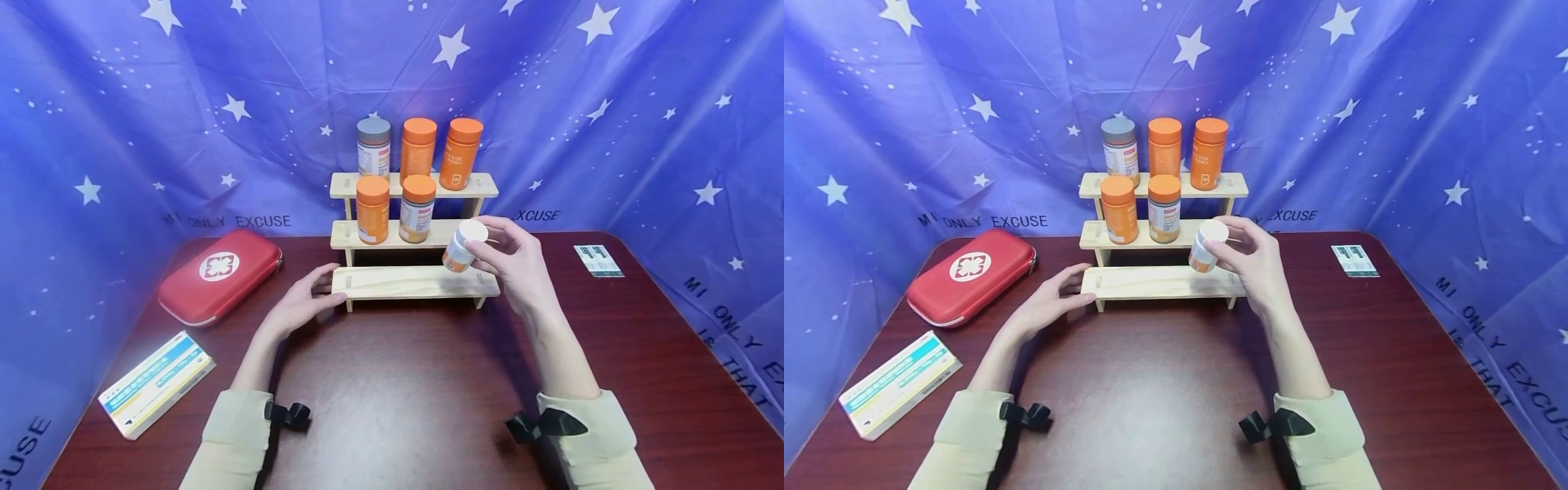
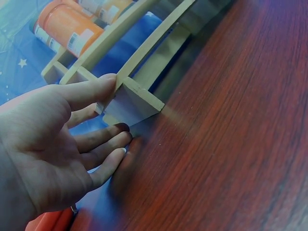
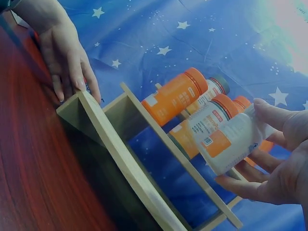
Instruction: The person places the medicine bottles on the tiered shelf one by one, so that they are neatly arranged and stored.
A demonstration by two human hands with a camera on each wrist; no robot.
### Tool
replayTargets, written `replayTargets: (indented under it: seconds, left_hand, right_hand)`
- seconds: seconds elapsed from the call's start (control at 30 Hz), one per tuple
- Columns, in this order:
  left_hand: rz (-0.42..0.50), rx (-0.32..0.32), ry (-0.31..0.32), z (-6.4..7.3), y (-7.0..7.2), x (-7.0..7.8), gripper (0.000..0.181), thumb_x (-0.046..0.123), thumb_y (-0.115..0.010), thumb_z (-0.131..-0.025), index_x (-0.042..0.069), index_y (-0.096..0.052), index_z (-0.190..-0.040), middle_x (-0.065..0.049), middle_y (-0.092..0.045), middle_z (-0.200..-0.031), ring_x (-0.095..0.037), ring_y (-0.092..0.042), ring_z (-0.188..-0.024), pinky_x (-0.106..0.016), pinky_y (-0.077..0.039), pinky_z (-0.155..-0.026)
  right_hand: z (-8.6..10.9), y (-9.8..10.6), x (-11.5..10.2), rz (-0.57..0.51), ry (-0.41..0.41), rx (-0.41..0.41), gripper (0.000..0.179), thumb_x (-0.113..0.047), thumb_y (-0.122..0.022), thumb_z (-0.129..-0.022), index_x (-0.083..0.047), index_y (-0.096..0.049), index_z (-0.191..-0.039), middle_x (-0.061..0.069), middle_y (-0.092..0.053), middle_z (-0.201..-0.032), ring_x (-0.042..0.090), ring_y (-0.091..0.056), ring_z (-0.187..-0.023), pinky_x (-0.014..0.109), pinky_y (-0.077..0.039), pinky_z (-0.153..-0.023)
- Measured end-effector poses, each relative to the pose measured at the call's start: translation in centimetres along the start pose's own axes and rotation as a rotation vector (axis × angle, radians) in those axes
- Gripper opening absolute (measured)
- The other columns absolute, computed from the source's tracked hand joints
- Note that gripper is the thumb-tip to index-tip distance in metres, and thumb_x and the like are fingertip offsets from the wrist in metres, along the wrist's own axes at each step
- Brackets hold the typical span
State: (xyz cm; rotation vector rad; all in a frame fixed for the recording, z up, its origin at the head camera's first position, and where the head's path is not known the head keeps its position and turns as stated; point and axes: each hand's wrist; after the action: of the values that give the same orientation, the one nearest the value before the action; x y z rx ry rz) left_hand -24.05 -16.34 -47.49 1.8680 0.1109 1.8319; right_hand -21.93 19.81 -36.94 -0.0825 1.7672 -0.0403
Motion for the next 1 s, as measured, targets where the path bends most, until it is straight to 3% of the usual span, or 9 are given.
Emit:
replayTargets:
  seconds: [0.23, 0.47, 0.7, 1.0]
  left_hand:
    - [0.003, 0.006, -0.002, 0.0, 0.0, -0.2, 0.075, 0.023, -0.072, -0.096, 0.008, -0.034, -0.159, -0.025, -0.053, -0.151, -0.042, -0.054, -0.137, -0.055, -0.044, -0.115]
    - [0.005, -0.001, -0.006, 0.0, -0.1, 0.0, 0.075, 0.023, -0.072, -0.096, 0.008, -0.034, -0.159, -0.023, -0.053, -0.151, -0.04, -0.055, -0.137, -0.054, -0.044, -0.115]
    - [0.012, 0.003, -0.002, -0.1, -0.1, 0.2, 0.075, 0.022, -0.073, -0.095, 0.01, -0.035, -0.159, -0.021, -0.054, -0.15, -0.04, -0.055, -0.137, -0.054, -0.044, -0.116]
    - [0.011, 0.003, 0.003, -0.1, -0.1, 0.1, 0.074, 0.023, -0.073, -0.096, 0.011, -0.037, -0.159, -0.02, -0.055, -0.149, -0.038, -0.056, -0.137, -0.053, -0.045, -0.115]
  right_hand:
    - [-2.1, 0.1, -1.1, -0.02, 0.018, 0.069, 0.033, -0.005, -0.079, -0.089, -0.011, -0.069, -0.12, 0.0, -0.072, -0.097, 0.01, -0.071, -0.084, 0.026, -0.063, -0.065]
    - [-4.3, 0.8, -2.0, 0.054, -0.005, 0.093, 0.036, -0.011, -0.082, -0.088, -0.011, -0.069, -0.122, -0.002, -0.071, -0.101, 0.012, -0.069, -0.094, 0.029, -0.064, -0.07]
    - [-6.2, 1.1, -0.9, 0.123, -0.038, 0.095, 0.035, -0.015, -0.083, -0.088, -0.012, -0.07, -0.121, -0.006, -0.07, -0.096, 0.009, -0.067, -0.093, 0.029, -0.064, -0.07]
    - [-6.8, 0.6, 0.1, 0.189, -0.092, 0.049, 0.042, -0.021, -0.084, -0.087, -0.014, -0.069, -0.125, -0.005, -0.07, -0.101, 0.01, -0.07, -0.09, 0.031, -0.064, -0.07]
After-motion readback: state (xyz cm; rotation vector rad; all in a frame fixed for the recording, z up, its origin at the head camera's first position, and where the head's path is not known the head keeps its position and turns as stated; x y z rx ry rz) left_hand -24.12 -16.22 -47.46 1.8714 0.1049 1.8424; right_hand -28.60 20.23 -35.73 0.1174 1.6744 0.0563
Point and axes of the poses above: each hand's wrist, its own z-axis away from the middle knuckle, its own y-axis out of the back of the hand, x = y × z
